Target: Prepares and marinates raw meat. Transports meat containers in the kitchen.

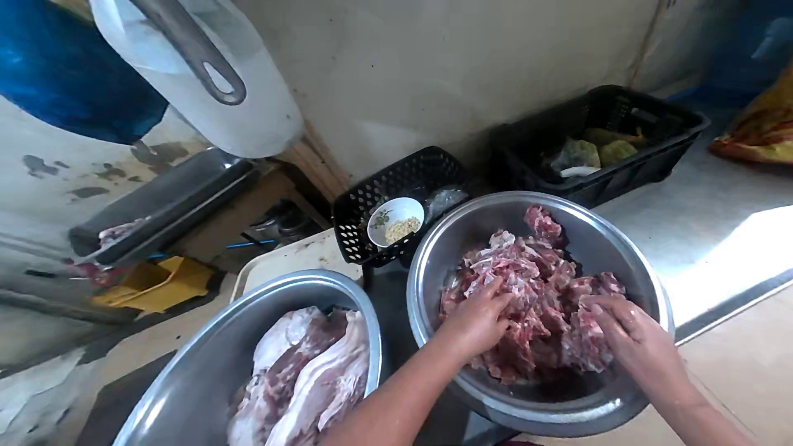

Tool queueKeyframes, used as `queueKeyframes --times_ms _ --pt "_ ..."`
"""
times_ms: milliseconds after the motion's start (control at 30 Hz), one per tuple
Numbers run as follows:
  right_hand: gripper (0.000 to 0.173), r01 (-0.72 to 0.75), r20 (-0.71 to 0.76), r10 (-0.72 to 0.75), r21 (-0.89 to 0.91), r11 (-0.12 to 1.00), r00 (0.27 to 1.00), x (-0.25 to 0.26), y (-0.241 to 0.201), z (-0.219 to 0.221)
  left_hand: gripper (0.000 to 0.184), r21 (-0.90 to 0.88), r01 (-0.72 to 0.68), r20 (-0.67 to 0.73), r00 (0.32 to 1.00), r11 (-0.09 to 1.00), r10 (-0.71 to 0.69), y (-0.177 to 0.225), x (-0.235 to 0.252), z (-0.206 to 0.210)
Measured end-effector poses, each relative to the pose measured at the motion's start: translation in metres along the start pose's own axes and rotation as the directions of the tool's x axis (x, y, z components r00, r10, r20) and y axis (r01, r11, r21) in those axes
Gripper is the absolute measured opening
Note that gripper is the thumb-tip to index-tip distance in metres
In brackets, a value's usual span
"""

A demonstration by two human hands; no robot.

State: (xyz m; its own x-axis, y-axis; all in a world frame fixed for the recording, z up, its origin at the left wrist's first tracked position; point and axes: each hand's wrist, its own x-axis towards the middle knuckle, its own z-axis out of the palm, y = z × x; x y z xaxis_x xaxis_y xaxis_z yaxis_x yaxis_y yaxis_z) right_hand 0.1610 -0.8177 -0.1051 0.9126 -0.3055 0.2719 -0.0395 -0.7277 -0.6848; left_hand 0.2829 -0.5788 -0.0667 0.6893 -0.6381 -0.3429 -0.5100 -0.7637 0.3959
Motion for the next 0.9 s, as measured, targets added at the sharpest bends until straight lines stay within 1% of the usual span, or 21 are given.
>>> queueKeyframes --times_ms 33,67,100,133,200,267,300,333,400,500,533,600,633,700,733,800,867,900 --pt "0.045 0.005 -0.004 -0.005 0.003 1.0 1.0 -0.001 0.0 0.0 0.044 -0.039 0.0 -0.061 0.998 0.999 -0.002 0.0 0.004 -0.003" --pt "0.044 0.009 -0.008 -0.009 0.002 1.0 1.0 -0.001 -0.001 0.0 0.044 -0.075 0.015 -0.144 0.989 0.997 -0.025 0.001 0.01 -0.006" --pt "0.044 0.004 -0.008 -0.004 -0.001 1.0 1.0 -0.001 -0.002 0.0 0.049 -0.103 0.058 -0.21 0.974 0.993 -0.079 0.007 0.016 -0.009" --pt "0.044 0.001 -0.013 -0.001 -0.002 1.0 1.0 -0.001 -0.003 0.0 0.058 -0.121 0.119 -0.246 0.958 0.986 -0.146 0.015 0.023 -0.012" --pt "0.042 0.01 -0.027 -0.01 -0.003 1.0 1.0 -0.001 -0.003 0.001 0.077 -0.151 0.232 -0.213 0.942 0.961 -0.261 0.034 0.04 -0.011" --pt "0.041 0.016 -0.036 -0.016 -0.009 1.0 0.999 -0.002 -0.002 0.002 0.084 -0.102 0.309 -0.148 0.935 0.946 -0.321 0.049 0.056 0.003" --pt "0.04 0.016 -0.037 -0.017 -0.014 1.0 0.999 -0.002 -0.001 0.002 0.082 -0.06 0.321 -0.143 0.934 0.945 -0.326 0.051 0.061 0.011" --pt "0.04 0.013 -0.035 -0.014 -0.022 1.0 0.999 -0.001 -0.001 0.002 0.077 -0.021 0.326 -0.149 0.934 0.945 -0.326 0.05 0.064 0.017" --pt "0.039 0.009 -0.028 -0.011 -0.045 0.999 1.0 -0.001 -0.003 0.0 0.058 -0.023 0.32 -0.156 0.935 0.947 -0.32 0.044 0.062 0.019" --pt "0.036 -0.038 0.039 0.041 -0.065 0.997 0.998 0.001 -0.008 -0.002 0.038 -0.146 0.248 -0.157 0.95 0.958 -0.27 0.018 0.05 0.014" --pt "0.035 -0.057 0.071 0.061 -0.068 0.996 0.996 0.003 -0.009 -0.003 0.035 -0.193 0.202 -0.153 0.96 0.96 -0.233 0.008 0.046 0.013" --pt "0.033 -0.094 0.156 0.104 -0.076 0.993 0.982 0.006 -0.01 -0.005 0.032 -0.225 0.123 -0.112 0.982 0.967 -0.151 -0.006 0.034 0.013" --pt "0.033 -0.104 0.193 0.119 -0.085 0.991 0.974 0.009 -0.012 -0.006 0.031 -0.216 0.093 -0.083 0.99 0.972 -0.113 -0.009 0.027 0.013" --pt "0.035 -0.077 0.262 0.109 -0.129 0.989 0.959 0.013 -0.015 -0.005 0.03 -0.171 0.03 -0.047 0.998 0.985 -0.038 -0.01 0.013 0.018" --pt "0.037 -0.046 0.311 0.094 -0.159 0.986 0.946 0.015 -0.016 -0.004 0.029 -0.148 -0.003 -0.037 0.999 0.989 -0.003 -0.008 0.007 0.02" --pt "0.046 0.048 0.408 0.037 -0.197 0.979 0.912 0.019 -0.016 0.003 0.028 -0.102 -0.064 -0.027 0.998 0.993 0.062 0.002 -0.001 0.025" --pt "0.053 0.084 0.457 -0.022 -0.116 0.99 0.889 0.024 -0.016 0.018 0.028 -0.062 -0.157 -0.03 0.987 0.986 0.155 0.009 -0.005 0.031" --pt "0.054 0.061 0.487 -0.023 -0.063 0.996 0.873 0.026 -0.02 0.025 0.027 -0.041 -0.207 -0.034 0.978 0.977 0.206 0.011 -0.006 0.036"
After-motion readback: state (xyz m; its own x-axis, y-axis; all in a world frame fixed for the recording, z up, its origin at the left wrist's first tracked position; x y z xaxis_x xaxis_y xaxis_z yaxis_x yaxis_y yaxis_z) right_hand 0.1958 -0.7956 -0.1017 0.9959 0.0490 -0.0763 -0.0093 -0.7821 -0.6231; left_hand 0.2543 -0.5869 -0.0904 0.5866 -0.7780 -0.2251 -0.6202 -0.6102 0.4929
